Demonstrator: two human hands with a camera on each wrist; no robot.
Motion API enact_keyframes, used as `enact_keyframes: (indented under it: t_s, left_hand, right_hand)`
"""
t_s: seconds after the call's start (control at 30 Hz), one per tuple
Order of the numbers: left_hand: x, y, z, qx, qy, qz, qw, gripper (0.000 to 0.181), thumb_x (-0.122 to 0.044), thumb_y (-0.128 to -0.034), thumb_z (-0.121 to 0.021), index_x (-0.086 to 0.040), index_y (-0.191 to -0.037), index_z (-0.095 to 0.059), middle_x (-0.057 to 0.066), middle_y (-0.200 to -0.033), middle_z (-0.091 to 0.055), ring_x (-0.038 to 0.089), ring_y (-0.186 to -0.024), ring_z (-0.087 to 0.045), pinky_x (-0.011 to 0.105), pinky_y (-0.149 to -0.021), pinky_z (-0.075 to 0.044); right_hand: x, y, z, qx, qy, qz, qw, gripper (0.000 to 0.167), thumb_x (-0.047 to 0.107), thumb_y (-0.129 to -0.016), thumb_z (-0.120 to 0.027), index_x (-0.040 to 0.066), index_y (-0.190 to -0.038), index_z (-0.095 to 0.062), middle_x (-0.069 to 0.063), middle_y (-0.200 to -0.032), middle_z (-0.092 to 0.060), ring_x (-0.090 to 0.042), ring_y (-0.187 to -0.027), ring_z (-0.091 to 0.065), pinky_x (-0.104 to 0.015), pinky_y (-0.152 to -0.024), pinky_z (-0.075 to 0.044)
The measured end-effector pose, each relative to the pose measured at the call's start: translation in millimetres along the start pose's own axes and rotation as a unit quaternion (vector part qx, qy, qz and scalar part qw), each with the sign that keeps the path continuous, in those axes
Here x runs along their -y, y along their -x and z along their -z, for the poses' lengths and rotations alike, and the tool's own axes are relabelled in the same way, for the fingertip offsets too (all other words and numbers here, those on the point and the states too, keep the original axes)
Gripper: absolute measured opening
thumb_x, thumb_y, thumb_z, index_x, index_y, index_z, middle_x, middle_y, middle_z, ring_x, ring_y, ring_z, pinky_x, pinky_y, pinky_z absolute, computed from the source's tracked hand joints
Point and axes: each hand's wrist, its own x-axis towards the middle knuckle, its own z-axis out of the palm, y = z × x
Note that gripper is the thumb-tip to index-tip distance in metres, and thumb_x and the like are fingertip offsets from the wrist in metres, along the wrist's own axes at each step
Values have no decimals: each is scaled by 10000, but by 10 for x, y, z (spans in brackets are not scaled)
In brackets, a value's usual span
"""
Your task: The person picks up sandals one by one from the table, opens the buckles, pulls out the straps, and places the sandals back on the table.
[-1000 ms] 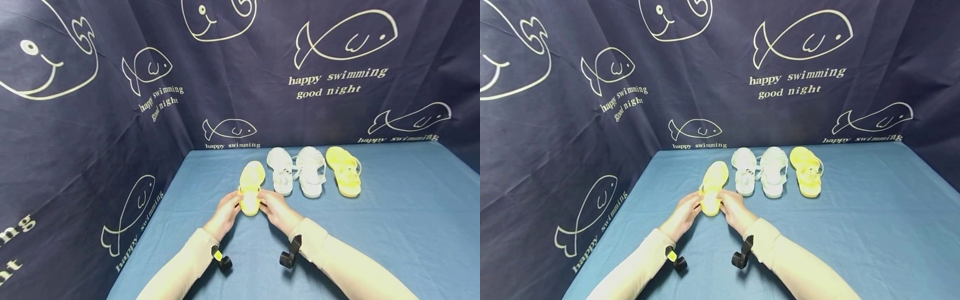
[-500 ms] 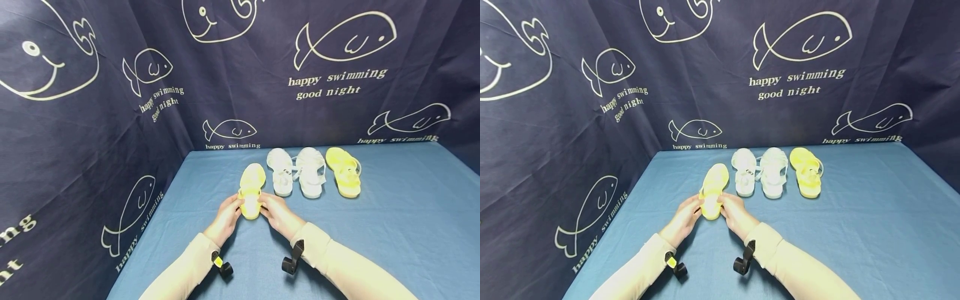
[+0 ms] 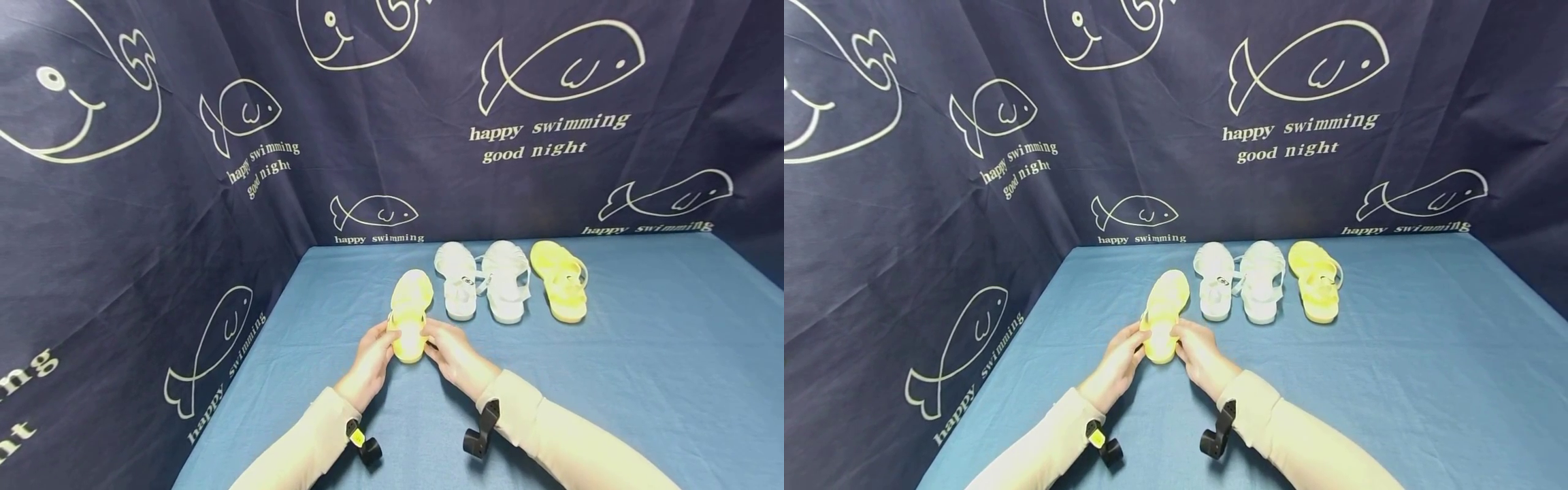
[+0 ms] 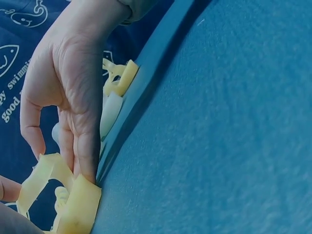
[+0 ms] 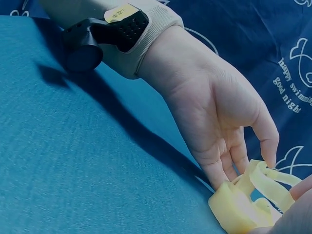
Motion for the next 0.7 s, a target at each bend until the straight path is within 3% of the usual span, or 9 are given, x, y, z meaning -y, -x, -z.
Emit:
enact_keyframes:
  t_s: [0.2, 0.47, 0.7]
  left_hand:
    - [-13, 80, -22, -19, -33, 11, 10000, 559, -70, -916, -552, 130, -1397, -349, 289, -1395, -428, 269, -1218, -508, 446, -1135, -356]
    - [-5, 183, -42, -5, -79, 14, 10000, 555, -75, -920, -543, 129, -1399, -350, 299, -1406, -428, 361, -1296, -462, 471, -1140, -339]
    - [8, 242, -70, -118, -80, -23, 9999, 552, -71, -911, -551, 132, -1389, -364, 299, -1390, -449, 316, -1260, -474, 475, -1141, -332]
  right_hand:
    - [-19, 53, 28, 29, -66, 15, 10000, 573, -64, -835, -471, -127, -1399, -394, -257, -1501, -363, -356, -1418, -299, -488, -1183, -249]
    - [-47, 126, 42, 13, -40, -21, 10000, 560, -58, -845, -468, -121, -1398, -403, -257, -1506, -354, -372, -1430, -273, -496, -1188, -231]
    - [-61, 164, 26, -117, -63, -28, 9999, 565, -66, -843, -463, -131, -1399, -391, -267, -1498, -360, -357, -1416, -298, -486, -1182, -246]
